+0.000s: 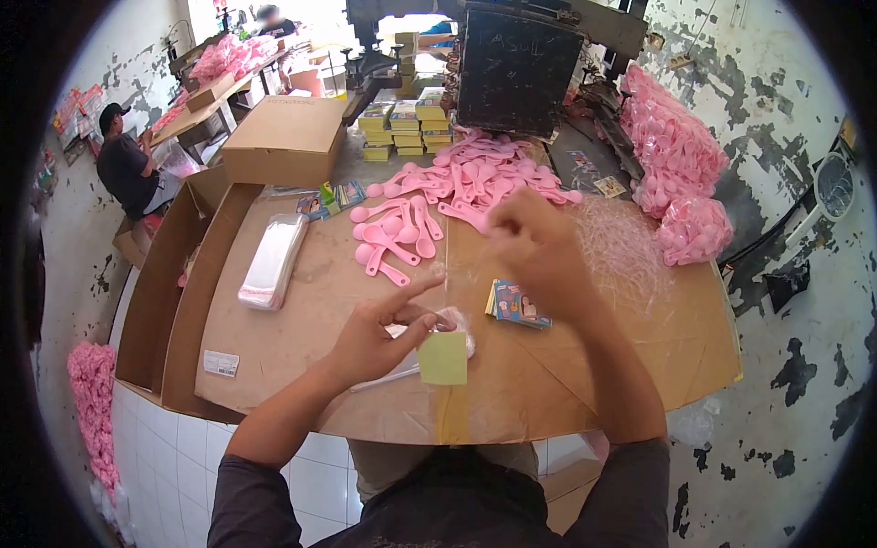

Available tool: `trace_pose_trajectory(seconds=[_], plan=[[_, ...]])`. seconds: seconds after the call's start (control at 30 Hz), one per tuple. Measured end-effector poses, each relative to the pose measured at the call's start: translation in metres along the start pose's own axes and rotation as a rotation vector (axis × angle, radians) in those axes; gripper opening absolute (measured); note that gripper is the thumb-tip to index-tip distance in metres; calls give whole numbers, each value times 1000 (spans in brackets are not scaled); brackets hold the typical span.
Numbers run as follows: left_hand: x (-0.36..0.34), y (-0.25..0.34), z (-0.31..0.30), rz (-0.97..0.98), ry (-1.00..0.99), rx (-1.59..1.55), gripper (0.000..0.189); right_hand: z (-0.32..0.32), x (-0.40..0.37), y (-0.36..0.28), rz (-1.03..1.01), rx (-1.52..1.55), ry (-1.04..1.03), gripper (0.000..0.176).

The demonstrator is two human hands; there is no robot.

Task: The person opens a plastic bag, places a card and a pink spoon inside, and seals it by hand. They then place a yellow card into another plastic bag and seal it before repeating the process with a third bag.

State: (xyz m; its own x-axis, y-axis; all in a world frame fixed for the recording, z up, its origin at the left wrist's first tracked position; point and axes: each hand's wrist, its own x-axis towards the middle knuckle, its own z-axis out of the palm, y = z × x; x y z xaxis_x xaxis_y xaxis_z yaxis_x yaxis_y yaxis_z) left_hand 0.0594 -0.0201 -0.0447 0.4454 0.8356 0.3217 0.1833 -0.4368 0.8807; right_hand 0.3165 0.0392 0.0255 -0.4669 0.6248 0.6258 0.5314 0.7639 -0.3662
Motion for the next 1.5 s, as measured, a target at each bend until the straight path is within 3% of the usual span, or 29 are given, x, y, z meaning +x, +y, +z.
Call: trace_pose_trajectory(seconds=[0.03, 0.1, 0.17, 0.27, 0.37, 0.47, 0.53, 0.6, 0.67, 0.77, 0.87, 1.07, 1.17, 1.37, 1.5], plan=[[1, -8, 2, -14, 22, -109, 49, -19, -5, 10, 365, 468, -92, 10], [2, -12, 1, -60, 48, -262, 49, -74, -30, 59, 447, 850, -385, 11], [3, -10, -3, -117, 60, -346, 49, -99, -57, 125, 369, 1228, -255, 16], [5, -6, -1, -112, 78, -384, 46, -99, -120, 198, 540, -538, -93, 32], [5, -11, 2, -129, 62, -357, 45, -93, -127, 179, 377, -822, 128, 39], [6, -21, 6, -112, 60, -389, 47, -70, -91, 110, 423, -356, 148, 38], [7, -24, 8, -110, 71, -388, 45, -38, -73, 67, 536, 50, -44, 35], [8, -25, 9, -109, 76, -386, 44, -8, -60, 24, 392, 344, -279, 35], [8, -26, 9, -115, 73, -387, 43, 23, -53, -6, 316, 548, -272, 35], [8, -25, 7, -140, 98, -402, 43, 54, -53, 2, 438, 728, -258, 32], [12, -21, 4, -118, 124, -482, 41, 48, -43, 6, 534, 872, -268, 27], [10, -31, 3, -199, 132, -419, 29, 50, -49, 11, 515, 823, -243, 16], [11, -37, 4, -181, 173, -383, 24, 49, -48, 7, 659, 941, -196, 13], [8, -42, 2, -59, 140, -293, 23, 51, -56, 28, 540, 945, -223, 13], [9, -38, 1, -126, 137, -408, 22, 43, -54, 28, 466, 857, -258, 15]])
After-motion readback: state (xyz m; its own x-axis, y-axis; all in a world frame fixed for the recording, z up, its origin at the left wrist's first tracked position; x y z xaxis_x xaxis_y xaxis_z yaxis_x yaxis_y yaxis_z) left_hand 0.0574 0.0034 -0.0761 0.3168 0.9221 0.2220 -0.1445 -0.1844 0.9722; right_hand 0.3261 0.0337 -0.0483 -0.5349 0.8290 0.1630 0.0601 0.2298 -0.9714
